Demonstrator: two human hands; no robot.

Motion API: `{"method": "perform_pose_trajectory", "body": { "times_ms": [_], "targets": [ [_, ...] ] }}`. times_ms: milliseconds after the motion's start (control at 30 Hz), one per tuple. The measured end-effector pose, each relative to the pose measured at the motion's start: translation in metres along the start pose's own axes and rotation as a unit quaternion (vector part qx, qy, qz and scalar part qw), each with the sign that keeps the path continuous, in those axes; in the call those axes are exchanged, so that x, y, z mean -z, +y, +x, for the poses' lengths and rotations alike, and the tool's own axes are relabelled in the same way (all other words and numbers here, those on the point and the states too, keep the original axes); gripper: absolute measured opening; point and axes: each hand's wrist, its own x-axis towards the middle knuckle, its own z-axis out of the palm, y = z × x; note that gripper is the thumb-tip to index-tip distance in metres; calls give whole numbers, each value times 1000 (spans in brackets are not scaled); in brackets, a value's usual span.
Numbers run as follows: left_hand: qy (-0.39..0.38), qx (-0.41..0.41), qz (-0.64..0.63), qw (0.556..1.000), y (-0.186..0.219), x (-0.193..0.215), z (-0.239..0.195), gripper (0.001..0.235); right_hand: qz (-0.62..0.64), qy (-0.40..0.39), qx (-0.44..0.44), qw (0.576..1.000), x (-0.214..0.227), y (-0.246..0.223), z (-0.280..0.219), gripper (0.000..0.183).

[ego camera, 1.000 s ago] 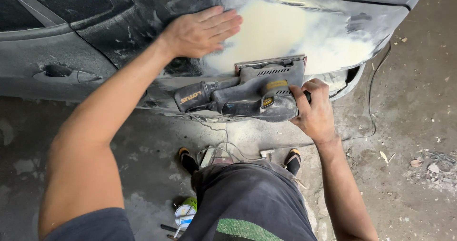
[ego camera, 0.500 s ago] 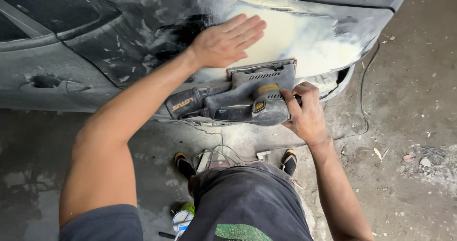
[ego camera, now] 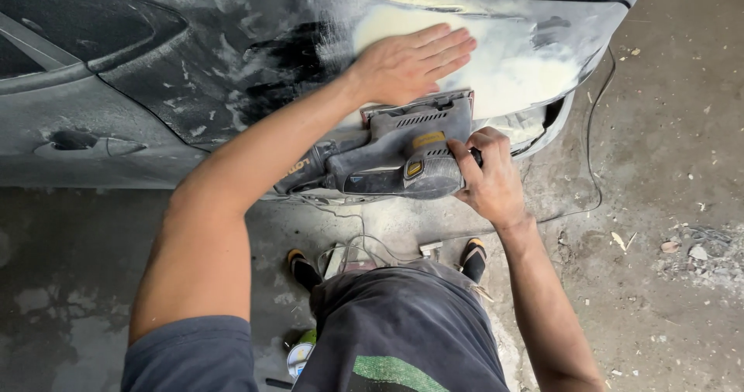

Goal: The person uses an electric sander to smooth the surface of a car's front bumper and fender. They move the tool back and forth across the bodywork, generating dust, and briefly pause to wipe the area with their hand.

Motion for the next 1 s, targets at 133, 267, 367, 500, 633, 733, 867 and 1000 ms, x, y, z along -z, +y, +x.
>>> {"method": "perform_pose_trajectory", "body": {
  "times_ms": [133, 267, 367, 500, 633, 733, 867, 1000],
  "targets": [
    [8, -6, 8, 1000, 1, 28, -51, 65, -5, 3, 15, 1000, -2, 7, -5, 89],
    [8, -4, 27, 1000, 2, 40, -107, 57, -19, 24, 46, 998, -2, 24, -15, 77],
    [-1, -5, 12, 1000, 6, 38, -145, 52, -32, 42, 44, 998, 12, 29, -16, 72],
    [-41, 7, 22, 999, 12, 49, -160, 51, -34, 48, 4, 998, 24, 38, -16, 66],
    [-23, 22, 4, 999, 2, 29, -124, 57, -29, 32, -13, 999, 28, 37, -11, 67],
    [49, 27, 126, 990, -6, 30, -83, 62, -34, 25, -16, 999, 28, 37, -13, 68],
    [23, 133, 84, 987, 0, 20, -57, 62, -30, 31, -17, 999, 28, 34, -11, 68],
    [37, 71, 98, 992, 12, -6, -56, 60, -28, 33, -16, 999, 31, 32, -11, 68]
  ]
}}
